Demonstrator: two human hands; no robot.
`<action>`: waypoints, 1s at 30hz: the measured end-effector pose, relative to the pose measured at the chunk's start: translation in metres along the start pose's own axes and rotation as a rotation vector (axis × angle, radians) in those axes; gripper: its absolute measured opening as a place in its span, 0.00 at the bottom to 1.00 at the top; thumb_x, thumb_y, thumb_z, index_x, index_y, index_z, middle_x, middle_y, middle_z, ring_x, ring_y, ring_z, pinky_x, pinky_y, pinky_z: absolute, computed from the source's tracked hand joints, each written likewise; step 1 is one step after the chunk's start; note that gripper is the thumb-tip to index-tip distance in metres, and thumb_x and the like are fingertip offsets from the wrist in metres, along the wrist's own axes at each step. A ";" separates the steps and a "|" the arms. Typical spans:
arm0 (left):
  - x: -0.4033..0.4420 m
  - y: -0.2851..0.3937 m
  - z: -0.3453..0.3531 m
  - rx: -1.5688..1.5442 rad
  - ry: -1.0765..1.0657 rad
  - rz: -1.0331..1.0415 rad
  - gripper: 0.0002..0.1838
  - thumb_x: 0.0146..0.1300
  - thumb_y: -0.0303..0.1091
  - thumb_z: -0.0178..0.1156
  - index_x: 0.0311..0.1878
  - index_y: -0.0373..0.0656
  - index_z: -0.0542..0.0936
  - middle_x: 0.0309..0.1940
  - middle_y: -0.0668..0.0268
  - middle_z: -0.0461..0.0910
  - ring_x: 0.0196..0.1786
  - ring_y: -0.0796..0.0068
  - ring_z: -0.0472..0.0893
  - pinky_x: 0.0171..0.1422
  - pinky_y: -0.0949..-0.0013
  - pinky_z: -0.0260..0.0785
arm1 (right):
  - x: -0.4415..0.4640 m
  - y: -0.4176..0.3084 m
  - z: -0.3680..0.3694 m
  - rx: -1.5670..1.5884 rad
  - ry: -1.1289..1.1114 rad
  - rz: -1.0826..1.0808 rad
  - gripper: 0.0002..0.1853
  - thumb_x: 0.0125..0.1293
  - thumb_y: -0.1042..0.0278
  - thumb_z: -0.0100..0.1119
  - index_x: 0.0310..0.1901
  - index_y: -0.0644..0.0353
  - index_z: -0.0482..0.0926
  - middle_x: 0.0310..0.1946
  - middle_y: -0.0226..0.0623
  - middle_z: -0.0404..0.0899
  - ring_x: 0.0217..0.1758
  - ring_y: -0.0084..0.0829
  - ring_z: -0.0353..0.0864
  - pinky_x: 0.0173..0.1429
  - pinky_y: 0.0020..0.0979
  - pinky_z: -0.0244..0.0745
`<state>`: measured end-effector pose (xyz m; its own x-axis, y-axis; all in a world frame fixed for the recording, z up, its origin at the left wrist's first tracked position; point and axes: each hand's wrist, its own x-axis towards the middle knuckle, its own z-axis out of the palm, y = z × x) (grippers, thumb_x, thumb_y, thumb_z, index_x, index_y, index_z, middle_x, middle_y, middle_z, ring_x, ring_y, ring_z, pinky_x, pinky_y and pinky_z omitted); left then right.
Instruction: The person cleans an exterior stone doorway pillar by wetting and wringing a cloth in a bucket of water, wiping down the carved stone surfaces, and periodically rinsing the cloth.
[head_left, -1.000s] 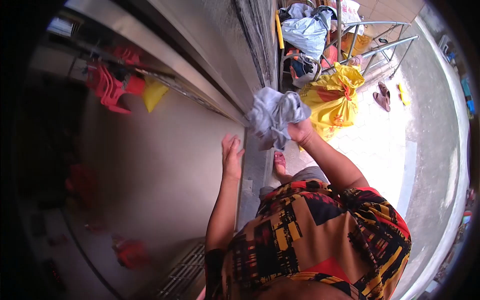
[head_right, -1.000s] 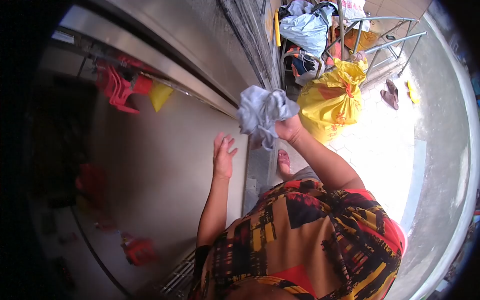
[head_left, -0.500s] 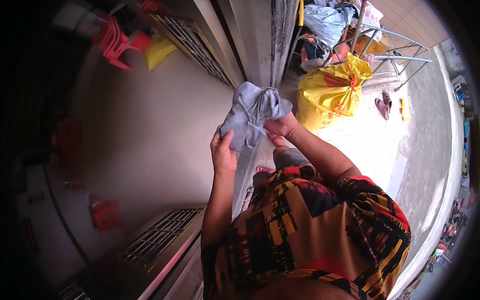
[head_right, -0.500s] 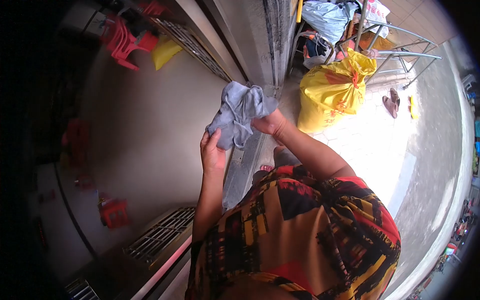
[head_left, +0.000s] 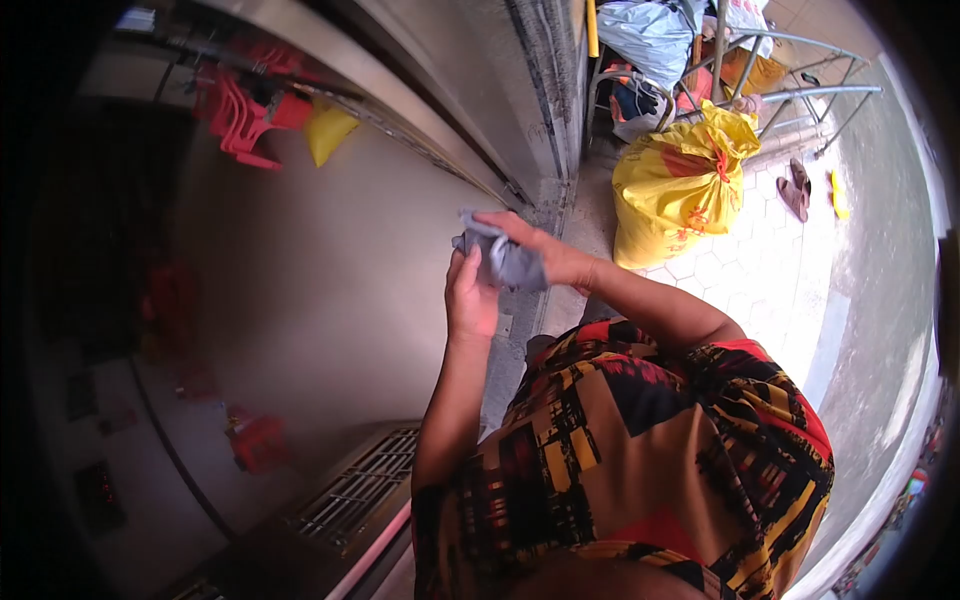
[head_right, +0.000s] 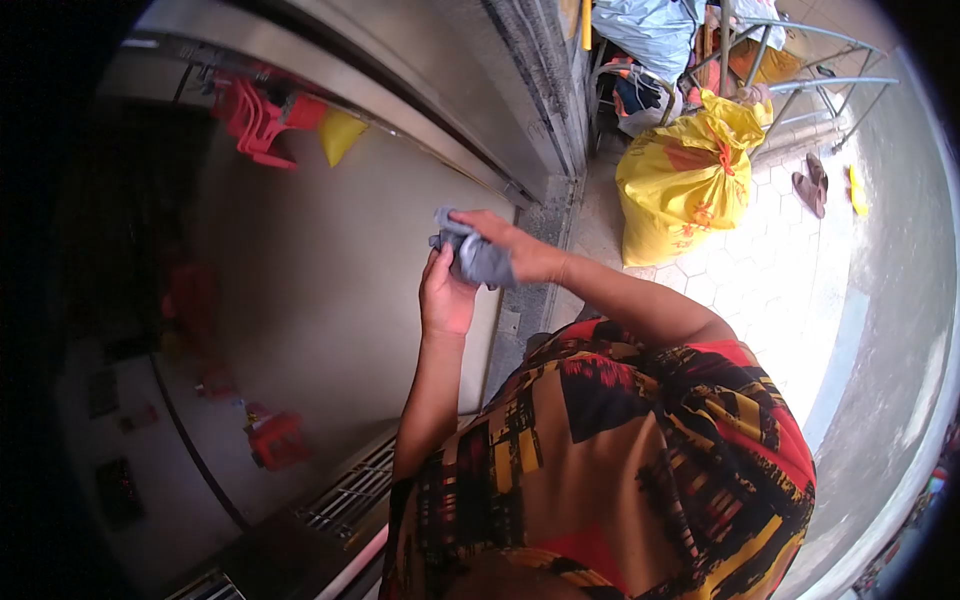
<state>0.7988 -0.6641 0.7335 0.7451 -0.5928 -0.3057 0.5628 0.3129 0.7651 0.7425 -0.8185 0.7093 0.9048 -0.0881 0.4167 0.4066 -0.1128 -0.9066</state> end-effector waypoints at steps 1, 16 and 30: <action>0.007 0.000 0.013 0.007 0.002 -0.025 0.23 0.72 0.42 0.48 0.65 0.40 0.68 0.62 0.64 0.72 0.64 0.68 0.71 0.69 0.59 0.61 | 0.000 0.005 -0.007 -0.294 0.010 -0.114 0.39 0.62 0.60 0.64 0.73 0.56 0.57 0.62 0.38 0.70 0.65 0.36 0.71 0.71 0.34 0.62; 0.031 0.030 0.044 0.552 -0.151 -0.116 0.24 0.69 0.35 0.51 0.66 0.37 0.66 0.60 0.53 0.71 0.61 0.60 0.74 0.60 0.59 0.69 | 0.014 0.105 -0.093 1.395 0.547 0.546 0.16 0.72 0.56 0.49 0.53 0.54 0.78 0.43 0.35 0.84 0.41 0.32 0.85 0.41 0.36 0.81; -0.066 -0.023 -0.079 0.638 0.429 -0.487 0.21 0.70 0.41 0.54 0.59 0.35 0.72 0.48 0.53 0.80 0.49 0.62 0.81 0.55 0.63 0.73 | 0.228 0.025 -0.077 -0.114 0.987 -0.152 0.27 0.44 0.77 0.63 0.52 0.59 0.77 0.48 0.48 0.75 0.51 0.49 0.74 0.59 0.41 0.69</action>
<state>0.7649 -0.5734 0.6914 0.6180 -0.1845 -0.7642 0.6405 -0.4456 0.6255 0.9487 -0.9177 0.7869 0.3135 -0.8401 0.4427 0.4473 -0.2805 -0.8492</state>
